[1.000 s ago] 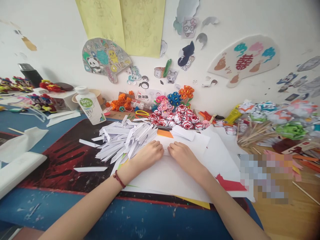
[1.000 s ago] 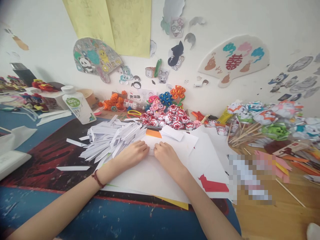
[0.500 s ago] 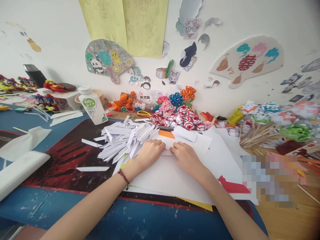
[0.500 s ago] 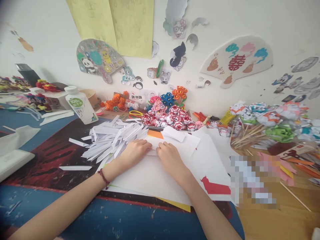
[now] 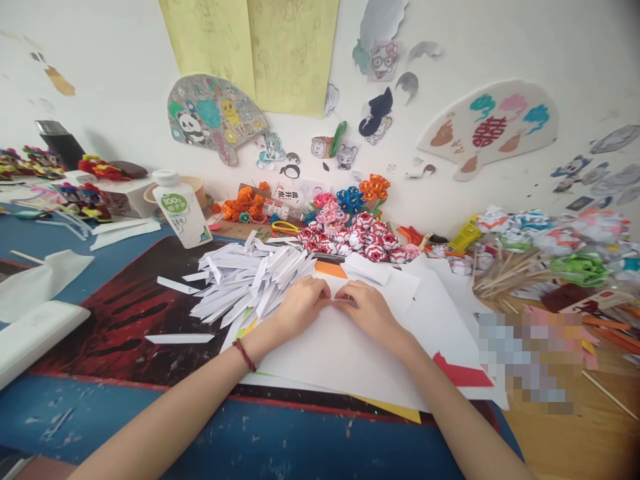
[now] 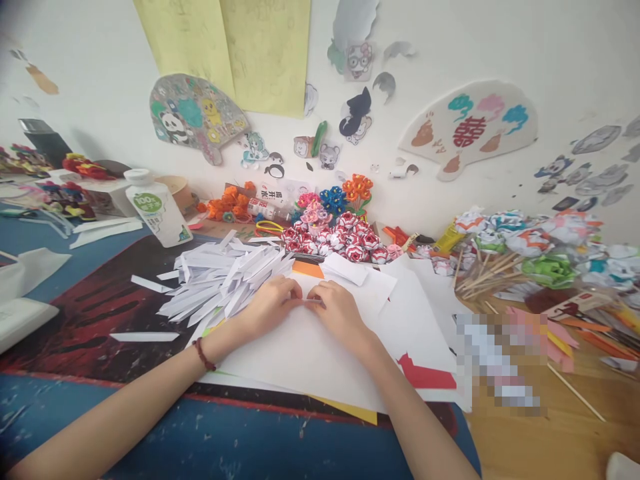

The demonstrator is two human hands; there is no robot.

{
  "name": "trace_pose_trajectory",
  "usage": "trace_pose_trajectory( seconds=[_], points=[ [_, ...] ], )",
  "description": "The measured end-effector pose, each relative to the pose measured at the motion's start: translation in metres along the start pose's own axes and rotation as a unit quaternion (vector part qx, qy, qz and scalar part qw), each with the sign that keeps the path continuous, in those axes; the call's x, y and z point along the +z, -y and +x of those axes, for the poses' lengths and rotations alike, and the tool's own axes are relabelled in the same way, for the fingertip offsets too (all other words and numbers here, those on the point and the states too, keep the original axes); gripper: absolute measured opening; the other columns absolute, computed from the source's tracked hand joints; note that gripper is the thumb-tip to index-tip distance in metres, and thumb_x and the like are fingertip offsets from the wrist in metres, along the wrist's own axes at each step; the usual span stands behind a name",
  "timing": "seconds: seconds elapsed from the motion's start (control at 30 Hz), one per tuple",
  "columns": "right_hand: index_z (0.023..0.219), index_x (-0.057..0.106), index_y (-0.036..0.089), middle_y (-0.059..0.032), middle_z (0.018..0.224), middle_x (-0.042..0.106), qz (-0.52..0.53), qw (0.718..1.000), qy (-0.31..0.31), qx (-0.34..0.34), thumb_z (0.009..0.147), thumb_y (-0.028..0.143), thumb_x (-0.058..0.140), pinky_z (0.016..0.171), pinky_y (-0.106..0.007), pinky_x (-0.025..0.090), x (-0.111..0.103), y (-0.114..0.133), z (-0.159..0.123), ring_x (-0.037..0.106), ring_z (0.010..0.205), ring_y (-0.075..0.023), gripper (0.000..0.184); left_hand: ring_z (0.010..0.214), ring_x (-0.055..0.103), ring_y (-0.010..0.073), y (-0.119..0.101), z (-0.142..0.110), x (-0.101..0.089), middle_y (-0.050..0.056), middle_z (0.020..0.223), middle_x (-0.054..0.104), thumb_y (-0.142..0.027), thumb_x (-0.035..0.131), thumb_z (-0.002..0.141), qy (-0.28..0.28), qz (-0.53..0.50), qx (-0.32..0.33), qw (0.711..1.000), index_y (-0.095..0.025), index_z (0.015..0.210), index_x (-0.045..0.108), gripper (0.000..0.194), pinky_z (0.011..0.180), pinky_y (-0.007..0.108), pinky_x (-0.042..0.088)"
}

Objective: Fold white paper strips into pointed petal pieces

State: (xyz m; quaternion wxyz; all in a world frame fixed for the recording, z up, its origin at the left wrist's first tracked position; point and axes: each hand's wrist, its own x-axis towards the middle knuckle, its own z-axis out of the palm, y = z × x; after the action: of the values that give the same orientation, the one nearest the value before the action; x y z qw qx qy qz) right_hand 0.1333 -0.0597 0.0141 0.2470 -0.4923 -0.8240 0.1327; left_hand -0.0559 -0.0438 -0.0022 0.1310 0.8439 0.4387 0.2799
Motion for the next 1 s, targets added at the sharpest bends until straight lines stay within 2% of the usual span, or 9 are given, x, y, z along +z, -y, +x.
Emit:
trace_pose_trajectory(
  seconds=[0.1, 0.27, 0.47, 0.83, 1.0],
  points=[
    [0.078, 0.067, 0.02, -0.0022, 0.081, 0.066, 0.056, 0.998, -0.002, -0.009, 0.085, 0.026, 0.063, 0.067, -0.027, 0.04, 0.002, -0.001, 0.002, 0.058, 0.077, -0.0168, 0.01, 0.084, 0.057, 0.0183, -0.002, -0.001, -0.003, 0.003, 0.083, 0.066, -0.026, 0.058, 0.088, 0.007, -0.028, 0.01, 1.0, -0.018, 0.084, 0.066, 0.012, 0.074, 0.028, 0.041],
    [0.075, 0.069, 0.018, -0.0013, 0.073, 0.067, 0.131, 0.991, -0.002, -0.015, 0.082, 0.024, 0.066, 0.061, -0.026, 0.04, 0.004, -0.001, 0.003, 0.056, 0.066, -0.0146, 0.01, 0.081, 0.057, 0.0171, -0.002, -0.001, -0.008, 0.004, 0.082, 0.066, -0.026, 0.053, 0.09, 0.032, -0.028, 0.049, 0.998, -0.017, 0.083, 0.065, 0.017, 0.073, 0.027, 0.041],
    [0.067, 0.07, 0.016, -0.0028, 0.068, 0.068, 0.198, 0.98, -0.003, 0.025, 0.073, 0.02, 0.072, 0.059, -0.027, 0.043, 0.003, -0.004, 0.004, 0.057, 0.061, -0.0149, 0.007, 0.078, 0.057, 0.0161, -0.006, -0.002, -0.012, 0.003, 0.079, 0.065, -0.022, 0.049, 0.091, 0.044, -0.015, 0.088, 0.995, -0.016, 0.081, 0.063, 0.018, 0.072, 0.027, 0.04],
    [0.066, 0.072, 0.015, -0.0042, 0.063, 0.068, 0.209, 0.976, 0.018, 0.065, 0.069, 0.023, 0.073, 0.056, -0.027, 0.043, -0.006, -0.009, 0.004, 0.056, 0.057, -0.015, 0.009, 0.077, 0.057, 0.0156, -0.006, 0.0, -0.025, 0.004, 0.08, 0.067, -0.018, 0.049, 0.09, 0.056, -0.009, 0.105, 0.993, -0.015, 0.081, 0.063, 0.018, 0.071, 0.026, 0.04],
    [0.064, 0.071, 0.015, -0.0033, 0.061, 0.067, 0.2, 0.978, 0.017, 0.065, 0.069, 0.022, 0.073, 0.054, -0.026, 0.042, -0.007, -0.01, 0.004, 0.054, 0.055, -0.0137, 0.008, 0.074, 0.057, 0.0152, -0.006, 0.0, -0.03, 0.004, 0.078, 0.066, -0.021, 0.052, 0.089, 0.065, 0.001, 0.076, 0.995, -0.016, 0.08, 0.064, 0.016, 0.069, 0.025, 0.04]
  ],
)
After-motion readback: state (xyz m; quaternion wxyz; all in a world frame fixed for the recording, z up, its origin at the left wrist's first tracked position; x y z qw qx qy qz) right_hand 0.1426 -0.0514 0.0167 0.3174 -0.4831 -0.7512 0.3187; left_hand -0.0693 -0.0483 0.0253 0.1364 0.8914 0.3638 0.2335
